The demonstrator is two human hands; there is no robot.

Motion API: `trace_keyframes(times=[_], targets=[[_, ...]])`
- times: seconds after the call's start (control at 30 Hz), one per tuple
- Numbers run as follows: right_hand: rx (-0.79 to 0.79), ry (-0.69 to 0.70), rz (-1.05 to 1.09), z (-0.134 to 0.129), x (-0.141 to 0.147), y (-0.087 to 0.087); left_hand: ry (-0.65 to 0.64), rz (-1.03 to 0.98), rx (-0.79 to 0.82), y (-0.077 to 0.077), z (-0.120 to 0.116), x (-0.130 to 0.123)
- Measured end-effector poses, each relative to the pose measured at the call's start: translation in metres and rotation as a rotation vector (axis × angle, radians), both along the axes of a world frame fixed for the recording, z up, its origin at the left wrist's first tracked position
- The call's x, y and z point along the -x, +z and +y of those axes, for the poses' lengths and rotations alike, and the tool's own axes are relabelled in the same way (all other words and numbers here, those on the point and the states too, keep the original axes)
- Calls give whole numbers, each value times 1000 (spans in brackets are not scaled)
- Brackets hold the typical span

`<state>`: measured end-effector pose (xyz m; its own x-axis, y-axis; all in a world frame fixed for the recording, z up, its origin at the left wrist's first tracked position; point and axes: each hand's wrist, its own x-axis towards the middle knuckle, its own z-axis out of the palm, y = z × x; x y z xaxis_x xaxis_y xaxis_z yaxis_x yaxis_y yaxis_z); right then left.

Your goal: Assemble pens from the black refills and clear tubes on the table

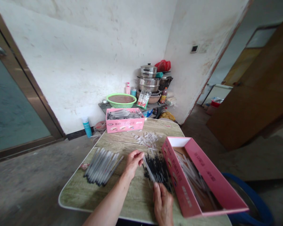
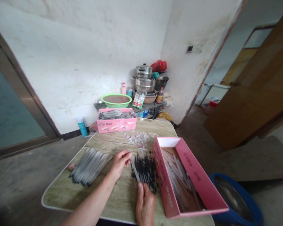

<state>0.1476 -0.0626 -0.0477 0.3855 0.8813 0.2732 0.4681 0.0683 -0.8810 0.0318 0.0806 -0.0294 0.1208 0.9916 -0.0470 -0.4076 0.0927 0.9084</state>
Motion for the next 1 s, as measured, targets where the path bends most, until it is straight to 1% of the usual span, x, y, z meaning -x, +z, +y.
trace_keyframes(times=[0.17,0.37,0.53,0.63,0.77,0.87,1.0], targets=[[-12,12,-48,0,-1,-3,-30,-66,22,1,-2,-3],[23,30,8,-2,-3,-6,-26,-27,-77,7,-5,-5],[38,53,103,-4,-4,-5,-96,-87,-55,9,-7,-6],[52,68,159,-4,-6,-5,-109,-107,-79,10,-8,-7],[99,90,283,-5,-9,-6,-123,-90,-139,11,-8,-8],[133,106,379,-6,-11,-7,-143,-85,-150,9,-8,-8],[144,115,392,-4,-10,-7,-154,-38,-144,8,-10,-13]])
